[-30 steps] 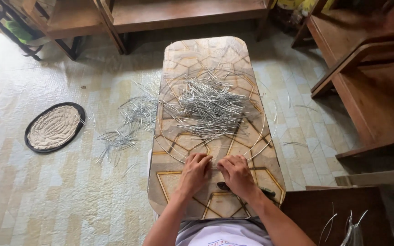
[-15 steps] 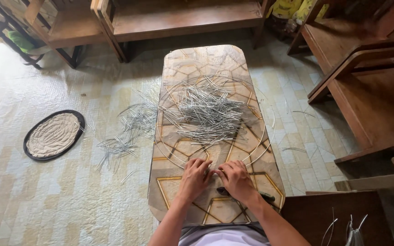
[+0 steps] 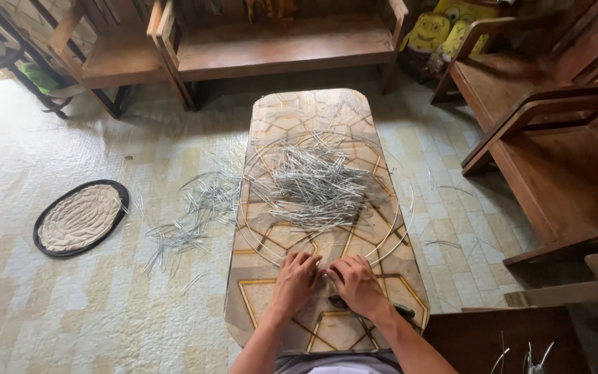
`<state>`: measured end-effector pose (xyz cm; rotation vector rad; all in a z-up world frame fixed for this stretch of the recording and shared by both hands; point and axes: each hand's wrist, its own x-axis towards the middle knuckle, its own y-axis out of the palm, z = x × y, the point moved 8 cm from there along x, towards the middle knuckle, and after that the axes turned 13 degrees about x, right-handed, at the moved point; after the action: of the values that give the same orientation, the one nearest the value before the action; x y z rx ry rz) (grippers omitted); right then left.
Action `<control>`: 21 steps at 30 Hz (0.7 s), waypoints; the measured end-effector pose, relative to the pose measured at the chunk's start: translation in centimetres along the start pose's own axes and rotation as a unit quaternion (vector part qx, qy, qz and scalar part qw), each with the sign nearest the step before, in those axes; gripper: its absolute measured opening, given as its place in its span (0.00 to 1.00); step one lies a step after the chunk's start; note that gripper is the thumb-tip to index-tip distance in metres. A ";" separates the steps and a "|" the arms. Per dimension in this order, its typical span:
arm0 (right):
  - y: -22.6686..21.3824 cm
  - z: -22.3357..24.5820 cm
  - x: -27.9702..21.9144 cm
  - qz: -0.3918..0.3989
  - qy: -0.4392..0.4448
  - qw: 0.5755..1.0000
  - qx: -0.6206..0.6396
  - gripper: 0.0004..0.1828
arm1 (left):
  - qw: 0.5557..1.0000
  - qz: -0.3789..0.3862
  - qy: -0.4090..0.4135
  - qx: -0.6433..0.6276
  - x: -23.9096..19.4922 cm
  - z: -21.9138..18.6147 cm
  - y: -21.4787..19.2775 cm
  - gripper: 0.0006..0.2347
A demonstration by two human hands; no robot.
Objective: The person repeatedly picks up thin metal wires from a pile on a table, cuts them into shorter pieces using pliers, and places the cut pieces back on the table. The process is repeated continuously throughout the clip.
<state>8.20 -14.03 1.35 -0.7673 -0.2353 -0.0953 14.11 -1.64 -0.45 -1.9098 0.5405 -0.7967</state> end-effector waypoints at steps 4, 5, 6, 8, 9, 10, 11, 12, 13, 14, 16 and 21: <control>0.4 -0.1 -0.1 0.013 0.021 1.000 -0.003 0.13 | 1.000 0.014 -0.002 -0.003 0.0 0.2 0.1 0.14; 0.4 0.1 -0.1 0.021 0.024 0.999 -0.008 0.14 | 1.000 0.006 0.002 -0.002 -0.2 0.1 0.1 0.14; 0.5 0.3 -0.2 0.028 0.027 0.999 -0.013 0.15 | 1.000 -0.003 0.005 -0.002 -0.4 0.0 0.1 0.13; 0.2 0.2 -0.2 0.020 0.015 1.000 -0.009 0.14 | 1.000 0.003 -0.002 0.002 -0.3 -0.2 0.1 0.14; 0.0 0.2 -0.4 0.007 0.006 1.000 -0.005 0.12 | 1.000 0.010 -0.004 0.005 -0.3 -0.3 0.3 0.14; -0.2 0.2 -0.2 0.007 0.007 1.000 -0.004 0.12 | 1.000 0.012 -0.004 0.005 -0.2 -0.3 0.3 0.14; -0.3 0.3 -0.2 0.004 0.002 1.000 -0.003 0.12 | 1.000 0.005 0.002 0.005 -0.2 -0.4 0.1 0.14; -0.5 0.5 -0.2 0.000 -0.003 1.000 -0.001 0.11 | 1.000 -0.003 0.008 0.004 -0.2 -0.6 0.0 0.13; -0.5 0.4 -0.2 0.000 -0.001 1.000 0.001 0.11 | 1.000 0.000 0.008 0.004 -0.2 -0.5 -0.1 0.13; -0.5 0.3 -0.3 -0.003 0.000 1.000 0.001 0.10 | 1.000 0.009 0.020 0.017 -0.1 -0.7 -0.1 0.14; -0.5 0.2 -0.2 -0.010 -0.002 1.000 0.002 0.10 | 0.999 0.016 0.033 0.034 -0.1 -0.8 -0.2 0.17; 0.1 -0.5 -0.2 -0.005 0.003 1.000 -0.009 0.10 | 0.998 0.010 0.048 0.040 0.2 -1.3 -0.3 0.10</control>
<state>8.09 -14.33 0.85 -0.7846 -0.2333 -0.1092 13.31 -2.38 0.30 -1.7980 0.5766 -0.8879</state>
